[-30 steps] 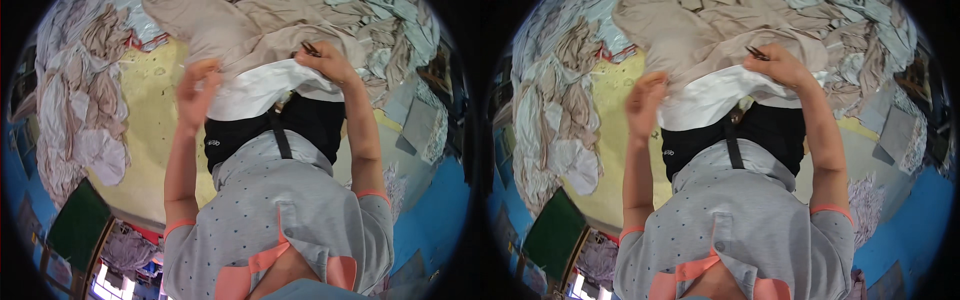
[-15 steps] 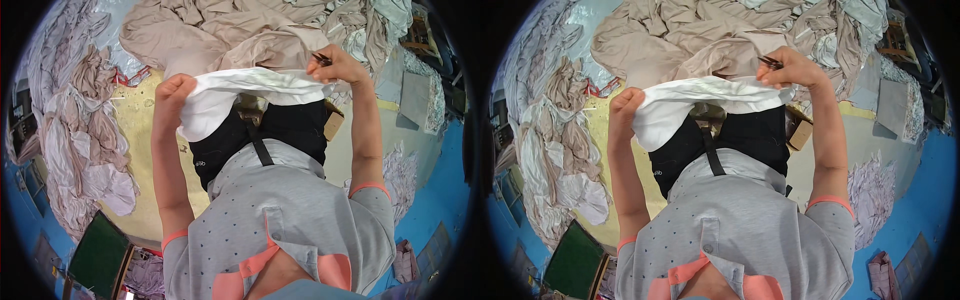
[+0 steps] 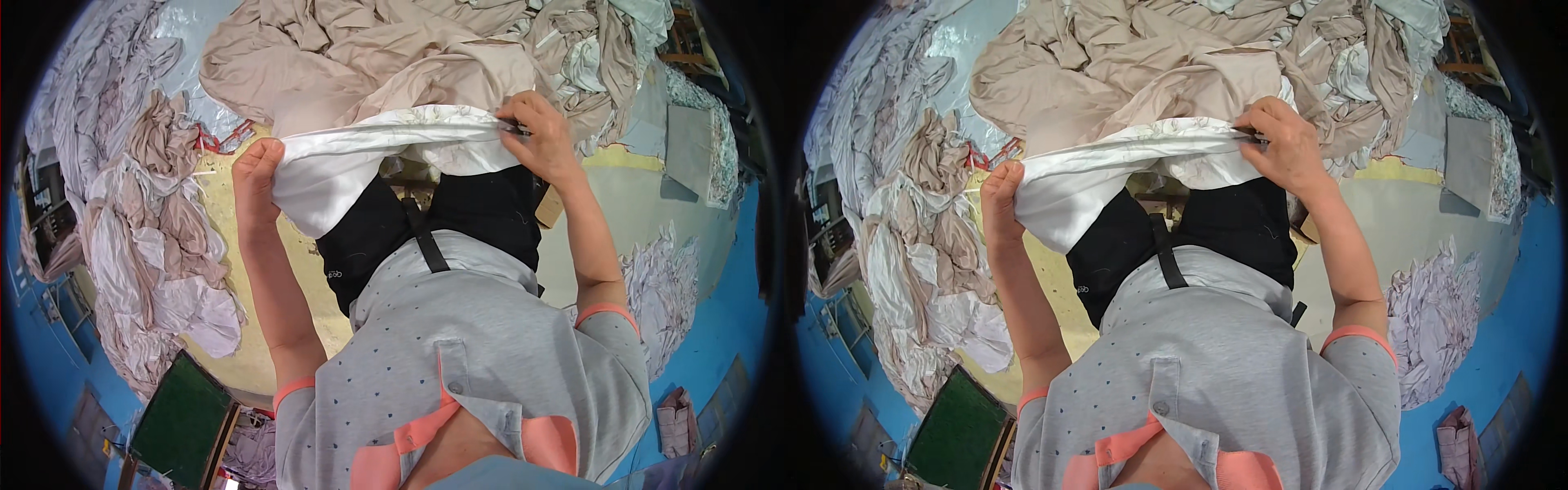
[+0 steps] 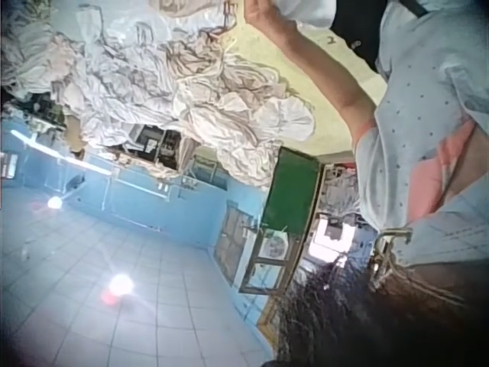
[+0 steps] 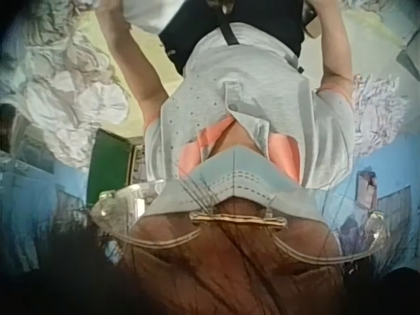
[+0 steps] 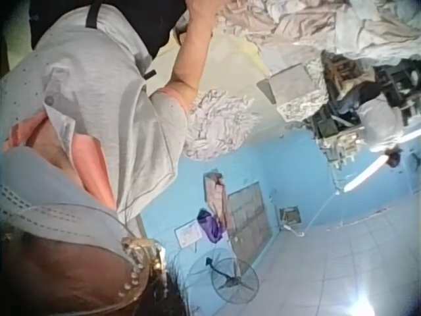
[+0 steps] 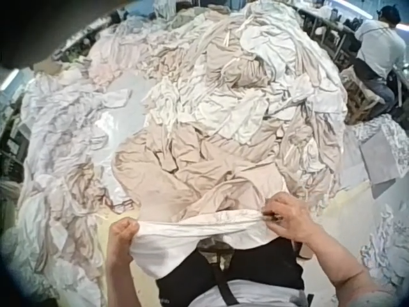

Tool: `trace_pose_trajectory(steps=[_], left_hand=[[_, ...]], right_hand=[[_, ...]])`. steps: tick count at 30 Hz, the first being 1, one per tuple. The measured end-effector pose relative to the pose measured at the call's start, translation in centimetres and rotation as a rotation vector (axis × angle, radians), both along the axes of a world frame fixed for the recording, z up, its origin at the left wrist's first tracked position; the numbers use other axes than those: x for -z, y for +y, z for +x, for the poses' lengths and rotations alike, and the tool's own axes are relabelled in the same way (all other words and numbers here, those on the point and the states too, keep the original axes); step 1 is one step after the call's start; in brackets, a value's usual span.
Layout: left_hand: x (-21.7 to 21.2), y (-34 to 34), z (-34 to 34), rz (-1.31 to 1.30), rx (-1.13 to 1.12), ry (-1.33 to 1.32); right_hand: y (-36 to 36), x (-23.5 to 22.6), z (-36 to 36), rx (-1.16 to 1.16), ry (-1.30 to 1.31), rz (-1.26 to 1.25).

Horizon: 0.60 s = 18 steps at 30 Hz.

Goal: The person is inspecting pillowcases and using a small tool to trim loose threads in a factory setting.

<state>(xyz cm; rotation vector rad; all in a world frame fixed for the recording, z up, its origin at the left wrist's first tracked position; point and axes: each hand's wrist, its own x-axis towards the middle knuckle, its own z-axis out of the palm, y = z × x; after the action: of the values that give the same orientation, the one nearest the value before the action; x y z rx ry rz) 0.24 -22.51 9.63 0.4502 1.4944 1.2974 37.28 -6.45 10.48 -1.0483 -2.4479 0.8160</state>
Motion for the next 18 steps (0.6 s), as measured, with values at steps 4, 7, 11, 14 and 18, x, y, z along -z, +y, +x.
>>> trace_pose_trajectory(steps=[4,7,11,14,18], left_hand=[[-0.7,-1.6,-1.4,0.056,0.023,0.022],[-1.6,-4.2,-2.5,0.084,0.066,0.119],[-2.9,-6.7,-2.4,0.09,0.169,0.099],[-2.7,-6.3,-1.1,-0.151,0.385,0.285],[-2.2,-5.4,0.4,-0.104,0.392,0.214]], right_hand=[[0.4,2.0,0.4,0.098,0.068,0.22],[0.3,1.9,1.5,0.184,0.124,0.152],[0.8,0.3,1.2,0.184,0.101,-0.385],[1.6,0.3,-2.2,0.126,0.163,-0.054],[3.3,3.1,-9.3,0.018,-0.301,0.331]])
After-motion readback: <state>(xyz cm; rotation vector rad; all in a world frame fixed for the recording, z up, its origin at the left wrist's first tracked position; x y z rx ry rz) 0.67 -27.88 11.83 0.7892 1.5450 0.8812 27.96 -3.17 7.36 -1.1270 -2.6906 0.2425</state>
